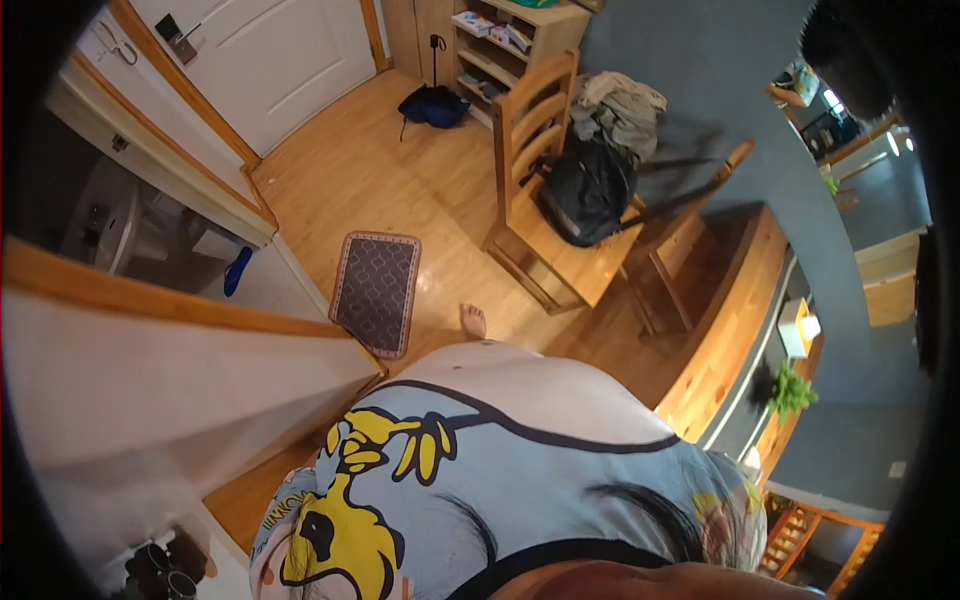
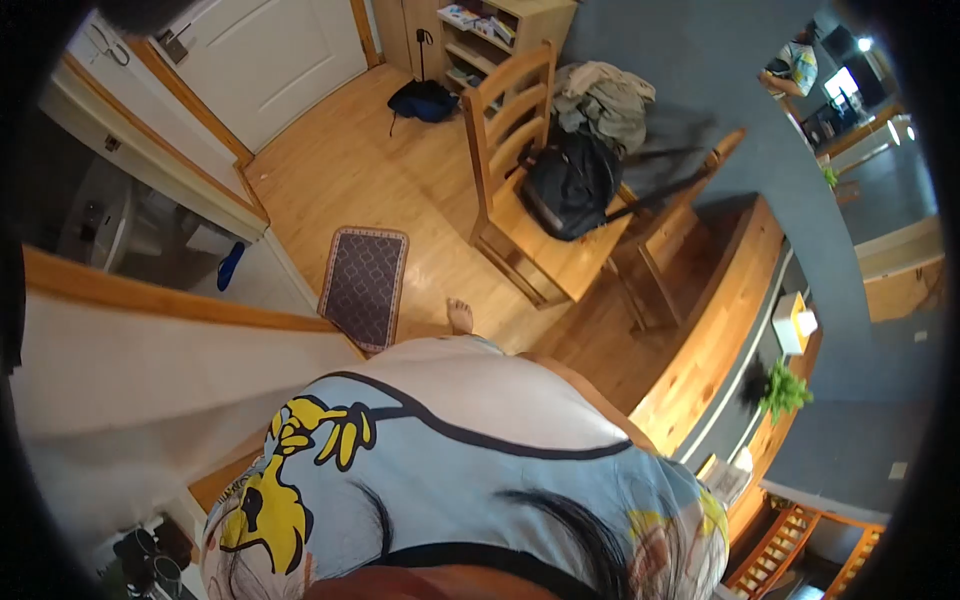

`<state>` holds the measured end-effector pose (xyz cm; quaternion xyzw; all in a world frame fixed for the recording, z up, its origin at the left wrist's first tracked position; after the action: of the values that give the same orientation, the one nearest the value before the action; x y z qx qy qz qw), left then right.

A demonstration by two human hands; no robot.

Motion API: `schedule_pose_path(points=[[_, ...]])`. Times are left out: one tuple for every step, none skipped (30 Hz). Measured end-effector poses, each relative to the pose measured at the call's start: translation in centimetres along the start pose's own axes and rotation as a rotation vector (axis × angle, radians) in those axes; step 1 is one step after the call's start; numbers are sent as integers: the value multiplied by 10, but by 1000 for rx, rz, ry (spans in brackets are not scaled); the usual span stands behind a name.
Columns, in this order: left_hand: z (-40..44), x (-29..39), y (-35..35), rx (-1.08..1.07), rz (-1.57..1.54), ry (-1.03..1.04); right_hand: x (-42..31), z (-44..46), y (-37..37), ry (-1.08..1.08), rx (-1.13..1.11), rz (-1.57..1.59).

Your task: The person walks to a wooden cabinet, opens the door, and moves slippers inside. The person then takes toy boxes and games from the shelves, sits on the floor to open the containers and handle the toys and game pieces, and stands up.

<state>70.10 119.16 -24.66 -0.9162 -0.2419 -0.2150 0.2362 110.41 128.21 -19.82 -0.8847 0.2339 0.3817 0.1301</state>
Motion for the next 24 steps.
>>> schedule_pose_path(points=[[11, 2, -23, 22, -31, -4, -14, 22, -22, 5, -8, -35], [18, 1, -48, 42, -62, -10, -30, 44, -40, 11, -19, -65], [23, 1, -73, 58, -84, -17, -51, 65, -59, 12, -34, -106], [27, 1, -98, 77, -108, -22, -73, 86, -77, 9, -47, -155], [32, -2, -119, 89, -131, -29, -92, 108, -94, 8, -67, -203], [35, -3, -142, 104, -157, -36, -115, 129, -111, 7, -85, -254], [40, -6, -166, 121, -182, -40, -139, 151, -128, 5, -104, -304], [44, -8, -188, 137, -208, -44, -164, 173, -143, -1, -122, -355], [49, -12, -208, 150, -234, -47, -186, 197, -156, -7, -145, -402], [56, -18, -227, 159, -255, -54, -206, 222, -167, -10, -170, -447], [63, -25, -246, 165, -276, -55, -224, 249, -174, -16, -194, -490], [72, -34, -265, 162, -289, -60, -240, 276, -182, -20, -210, -528], [82, -44, -287, 158, -291, -61, -254, 304, -188, -22, -225, -562], [93, -54, -312, 153, -286, -56, -270, 335, -194, -23, -240, -599], [105, -63, -340, 141, -280, -51, -283, 358, -198, -33, -237, -618], [116, -70, -369, 133, -271, -44, -298, 382, -205, -38, -235, -655], [124, -80, -396, 120, -264, -43, -312, 407, -207, -37, -241, -685], [130, -88, -424, 110, -251, -43, -323, 428, -208, -38, -250, -702], [137, -95, -452, 101, -232, -42, -334, 449, -211, -32, -260, -721], [142, -99, -478, 89, -218, -37, -345, 466, -213, -31, -267, -737], [145, -102, -505, 82, -207, -33, -355, 484, -219, -23, -270, -755], [147, -104, -531, 79, -192, -32, -367, 502, -225, -24, -267, -778], [151, -106, -558, 70, -184, -36, -379, 521, -231, -45, -262, -799], [158, -110, -580, 58, -179, -37, -391, 533, -237, -46, -257, -790]])
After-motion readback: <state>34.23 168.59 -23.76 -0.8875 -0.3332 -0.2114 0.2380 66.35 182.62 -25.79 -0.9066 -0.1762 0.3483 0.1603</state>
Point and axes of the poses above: each hand's wrist, its own z-axis towards the middle knuckle, its own y-axis out of the palm, x = y × z, the point moved 5 cm from there along z, towards the middle knuckle, and after that the axes turned 11 degrees about -x, right-handed, at the moved point
